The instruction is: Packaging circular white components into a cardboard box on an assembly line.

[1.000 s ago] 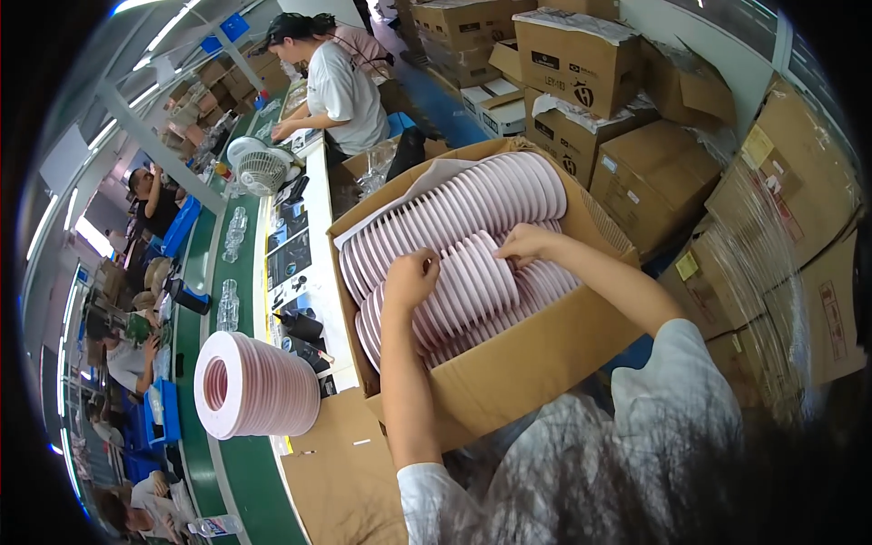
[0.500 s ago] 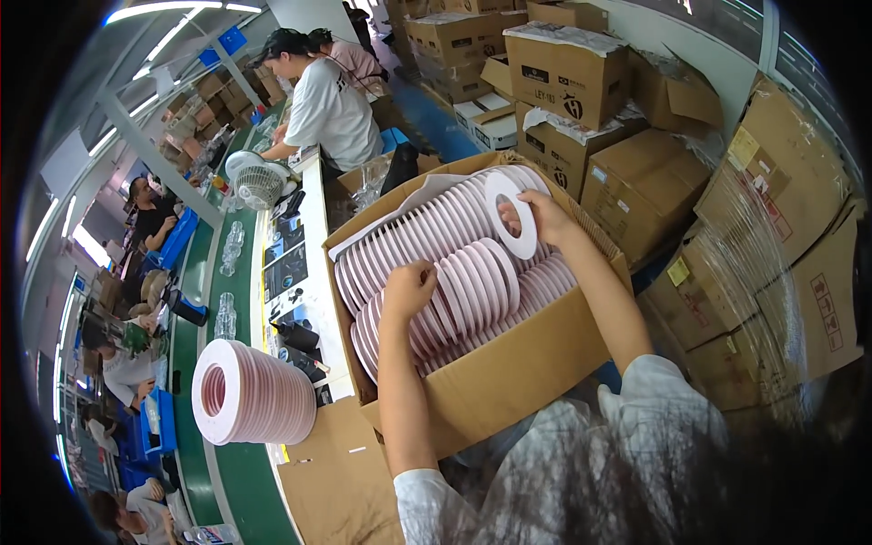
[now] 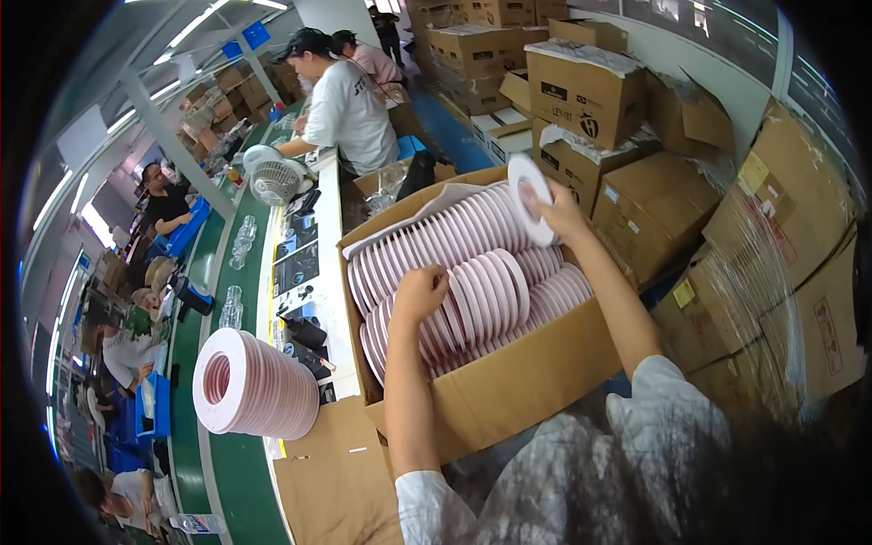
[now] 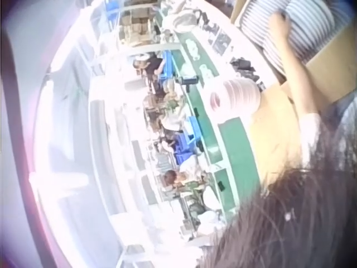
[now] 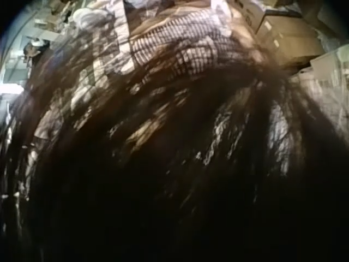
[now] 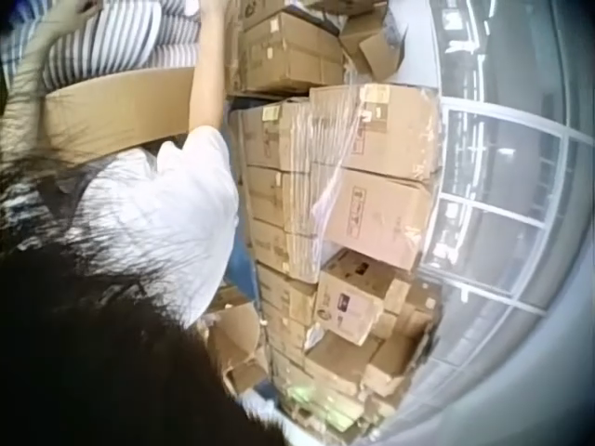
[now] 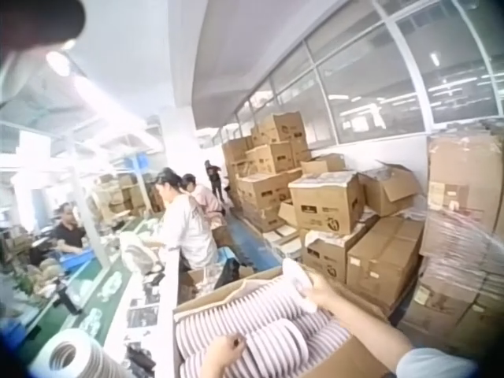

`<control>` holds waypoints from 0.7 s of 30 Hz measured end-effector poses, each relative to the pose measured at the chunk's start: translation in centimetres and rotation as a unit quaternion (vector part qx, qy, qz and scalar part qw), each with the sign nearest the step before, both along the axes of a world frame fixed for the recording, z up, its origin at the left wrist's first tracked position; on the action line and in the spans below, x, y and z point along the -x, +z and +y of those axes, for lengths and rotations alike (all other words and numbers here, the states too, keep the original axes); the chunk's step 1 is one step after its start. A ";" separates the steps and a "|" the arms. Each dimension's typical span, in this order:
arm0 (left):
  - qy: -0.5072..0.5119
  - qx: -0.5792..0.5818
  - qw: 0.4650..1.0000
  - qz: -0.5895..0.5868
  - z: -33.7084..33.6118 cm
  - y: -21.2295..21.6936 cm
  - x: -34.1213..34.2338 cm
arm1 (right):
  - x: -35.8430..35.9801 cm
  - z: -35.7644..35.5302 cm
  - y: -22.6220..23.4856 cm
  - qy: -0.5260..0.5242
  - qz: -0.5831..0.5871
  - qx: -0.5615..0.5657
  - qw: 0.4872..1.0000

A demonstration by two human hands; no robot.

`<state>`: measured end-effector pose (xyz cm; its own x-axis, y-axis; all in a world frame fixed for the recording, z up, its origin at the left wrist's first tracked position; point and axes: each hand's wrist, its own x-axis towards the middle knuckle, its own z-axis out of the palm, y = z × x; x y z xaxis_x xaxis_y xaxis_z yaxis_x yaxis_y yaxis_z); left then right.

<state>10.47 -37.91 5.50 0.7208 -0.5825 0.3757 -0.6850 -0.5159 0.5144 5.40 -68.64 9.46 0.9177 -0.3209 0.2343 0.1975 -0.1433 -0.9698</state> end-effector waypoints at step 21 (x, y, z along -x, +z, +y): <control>0.017 -0.012 1.000 -0.001 0.9 -0.1 -0.4 | -6.6 -5.1 -4.8 -0.120 -0.356 0.642 0.669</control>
